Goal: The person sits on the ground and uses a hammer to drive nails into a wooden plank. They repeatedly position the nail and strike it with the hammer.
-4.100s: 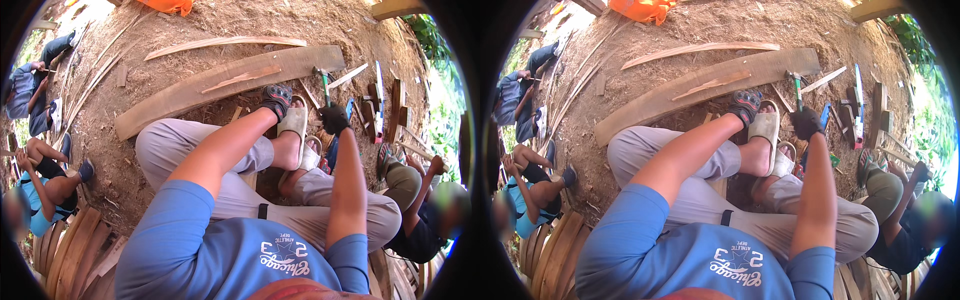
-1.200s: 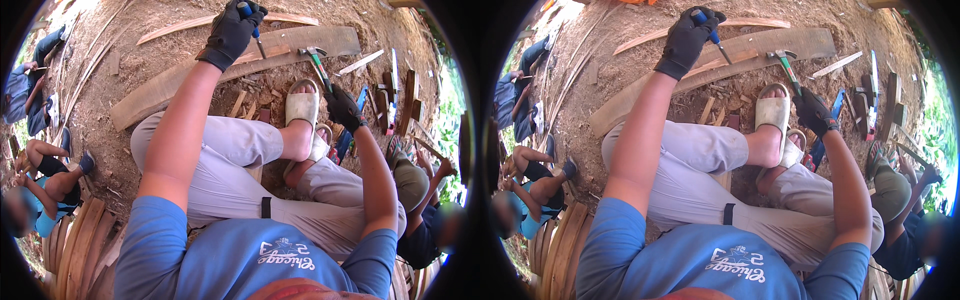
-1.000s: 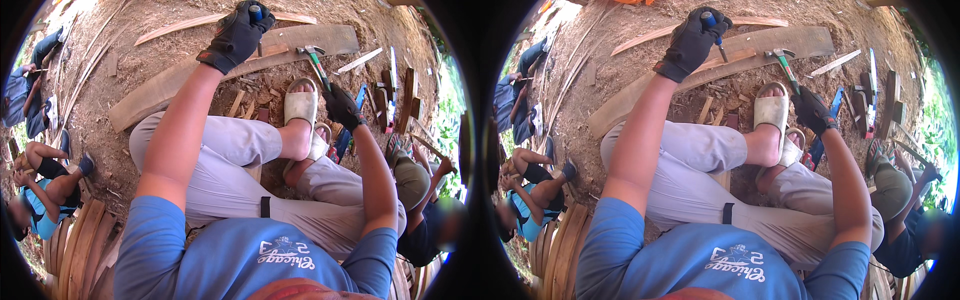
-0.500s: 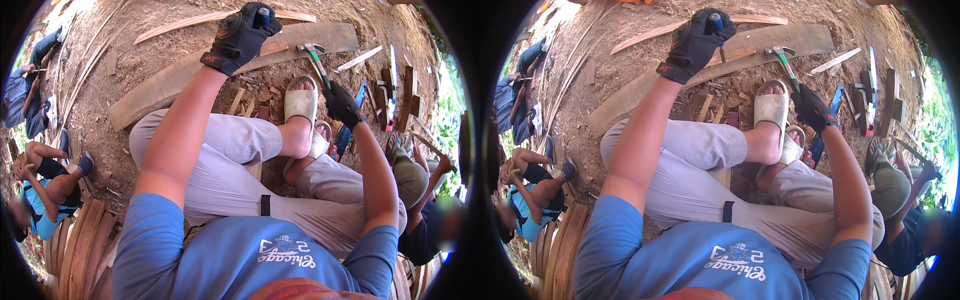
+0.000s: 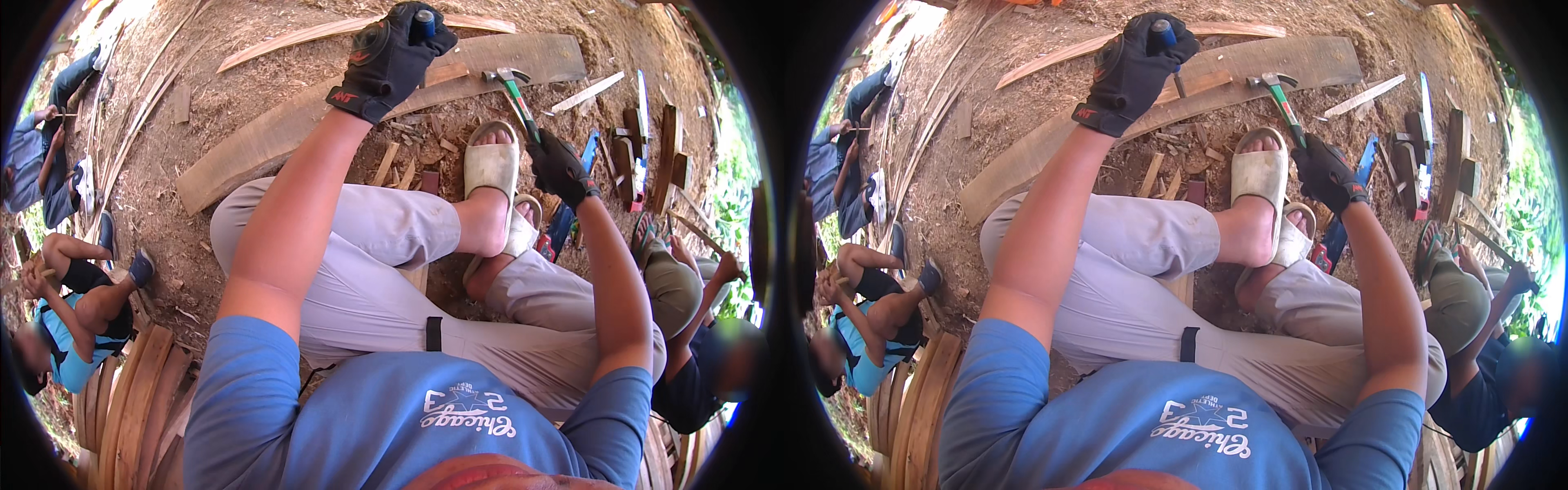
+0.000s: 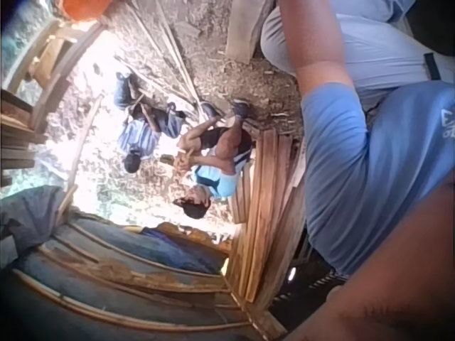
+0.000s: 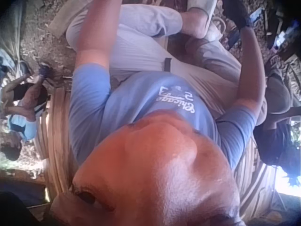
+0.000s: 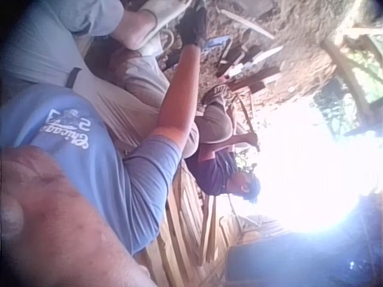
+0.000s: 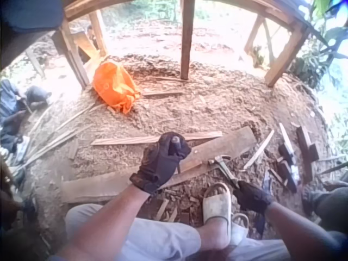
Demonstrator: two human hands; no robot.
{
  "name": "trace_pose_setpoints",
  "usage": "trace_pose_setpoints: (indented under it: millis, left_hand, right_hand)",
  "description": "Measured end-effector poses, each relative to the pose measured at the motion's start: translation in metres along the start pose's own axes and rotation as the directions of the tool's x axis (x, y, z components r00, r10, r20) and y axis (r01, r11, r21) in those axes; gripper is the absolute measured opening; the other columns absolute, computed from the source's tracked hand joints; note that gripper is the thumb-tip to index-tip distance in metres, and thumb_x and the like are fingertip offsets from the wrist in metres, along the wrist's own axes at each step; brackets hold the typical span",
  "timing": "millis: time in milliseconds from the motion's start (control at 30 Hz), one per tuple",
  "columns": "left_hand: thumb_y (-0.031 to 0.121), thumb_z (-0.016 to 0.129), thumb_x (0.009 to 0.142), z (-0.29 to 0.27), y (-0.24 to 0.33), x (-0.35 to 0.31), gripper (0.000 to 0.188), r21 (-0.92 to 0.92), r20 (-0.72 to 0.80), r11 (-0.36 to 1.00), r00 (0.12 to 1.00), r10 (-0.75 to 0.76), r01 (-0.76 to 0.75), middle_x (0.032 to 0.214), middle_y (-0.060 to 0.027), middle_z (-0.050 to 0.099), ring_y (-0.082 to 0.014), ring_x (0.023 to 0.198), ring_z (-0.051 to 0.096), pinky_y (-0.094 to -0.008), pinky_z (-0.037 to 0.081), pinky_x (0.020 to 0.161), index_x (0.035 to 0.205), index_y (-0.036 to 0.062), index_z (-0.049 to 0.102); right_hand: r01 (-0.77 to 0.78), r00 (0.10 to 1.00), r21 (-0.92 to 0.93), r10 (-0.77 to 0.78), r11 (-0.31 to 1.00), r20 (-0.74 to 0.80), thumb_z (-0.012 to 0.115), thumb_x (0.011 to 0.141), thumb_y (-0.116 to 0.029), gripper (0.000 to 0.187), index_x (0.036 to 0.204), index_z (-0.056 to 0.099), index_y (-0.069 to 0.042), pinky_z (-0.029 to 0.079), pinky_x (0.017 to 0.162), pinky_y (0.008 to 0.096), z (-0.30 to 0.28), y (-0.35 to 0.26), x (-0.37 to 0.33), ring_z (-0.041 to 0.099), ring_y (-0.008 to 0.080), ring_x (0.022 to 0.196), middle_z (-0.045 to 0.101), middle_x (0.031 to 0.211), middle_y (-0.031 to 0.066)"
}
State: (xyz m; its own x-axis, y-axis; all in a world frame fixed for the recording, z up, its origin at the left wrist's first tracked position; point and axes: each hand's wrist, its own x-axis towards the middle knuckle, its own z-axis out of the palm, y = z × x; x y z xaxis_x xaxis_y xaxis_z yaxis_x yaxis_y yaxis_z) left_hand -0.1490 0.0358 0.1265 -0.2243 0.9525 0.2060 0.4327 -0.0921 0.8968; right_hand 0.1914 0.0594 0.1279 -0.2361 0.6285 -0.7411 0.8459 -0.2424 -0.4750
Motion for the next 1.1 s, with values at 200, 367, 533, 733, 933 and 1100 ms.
trace_pose_setpoints:
  millis: [200,367,533,733,933,1100]
  left_hand:
    - [0.021,0.078,0.095,-0.003,0.005,0.002,0.025,0.036,0.029,0.998,0.998,-0.049,0.048,0.102,-0.004,0.074,-0.0164,0.095,0.072,-0.0377,0.06,0.088,0.115,0.0105,0.07]
    - [0.027,0.067,0.102,0.006,0.003,0.003,0.019,0.251,-0.122,0.963,0.984,0.132,-0.098,0.084,-0.0074,0.072,-0.0211,0.075,0.07,-0.0394,0.055,0.07,0.108,0.0089,0.065]
    - [0.019,0.076,0.095,-0.001,-0.003,0.002,0.023,0.031,0.012,1.0,1.0,0.005,-0.006,0.1,-0.0042,0.075,-0.016,0.093,0.071,-0.0377,0.06,0.086,0.115,0.0097,0.07]
    - [0.028,0.082,0.093,-0.005,0.0,-0.001,0.032,0.126,-0.003,0.992,1.0,-0.008,0.008,0.102,-0.0056,0.076,-0.0175,0.094,0.072,-0.0377,0.06,0.088,0.116,0.0095,0.07]
    - [0.037,0.085,0.092,-0.011,0.013,-0.006,0.04,0.205,0.078,0.976,0.992,-0.096,0.078,0.106,-0.0058,0.076,-0.0176,0.096,0.072,-0.0377,0.059,0.089,0.119,0.011,0.07]
    - [0.03,0.085,0.093,-0.012,0.002,-0.014,0.036,0.213,0.099,0.977,0.995,-0.012,-0.01,0.105,-0.0035,0.076,-0.0158,0.095,0.073,-0.035,0.06,0.086,0.118,0.0115,0.068]
  right_hand:
    - [0.003,1.0,0.004,-0.003,1.0,0.013,0.055,0.109,-0.031,0.032,0.123,0.056,-0.002,0.05,0.05,0.0367,0.0,0.004,0.003,0.061,0.0167,0.055,0.059,0.078,0.0071]
    - [-0.007,1.0,0.012,0.007,1.0,0.006,0.055,0.109,-0.032,0.032,0.121,0.056,-0.002,0.051,0.05,0.0366,0.002,0.003,0.003,0.061,0.0164,0.055,0.06,0.078,0.0071]
    - [0.003,1.0,0.011,-0.003,1.0,0.008,0.056,0.108,-0.032,0.031,0.121,0.056,-0.003,0.051,0.051,0.0363,0.001,0.008,0.004,0.062,0.0163,0.056,0.06,0.079,0.007]
    - [-0.006,1.0,0.012,0.006,1.0,0.009,0.056,0.108,-0.033,0.032,0.119,0.057,-0.003,0.051,0.051,0.0361,0.0,0.002,0.001,0.063,0.0169,0.056,0.061,0.079,0.0069]
    - [0.054,0.999,-0.056,-0.054,0.997,0.003,0.057,0.109,-0.035,0.037,0.13,0.059,-0.005,0.05,0.048,0.0327,-0.004,0.009,0.004,0.064,0.0142,0.054,0.061,0.075,0.0042]
    - [0.096,0.995,-0.08,-0.099,0.992,-0.03,0.06,0.107,-0.034,0.038,0.13,0.06,-0.003,0.054,0.049,0.0342,-0.008,0.009,0.007,0.065,0.0161,0.053,0.064,0.076,0.007]
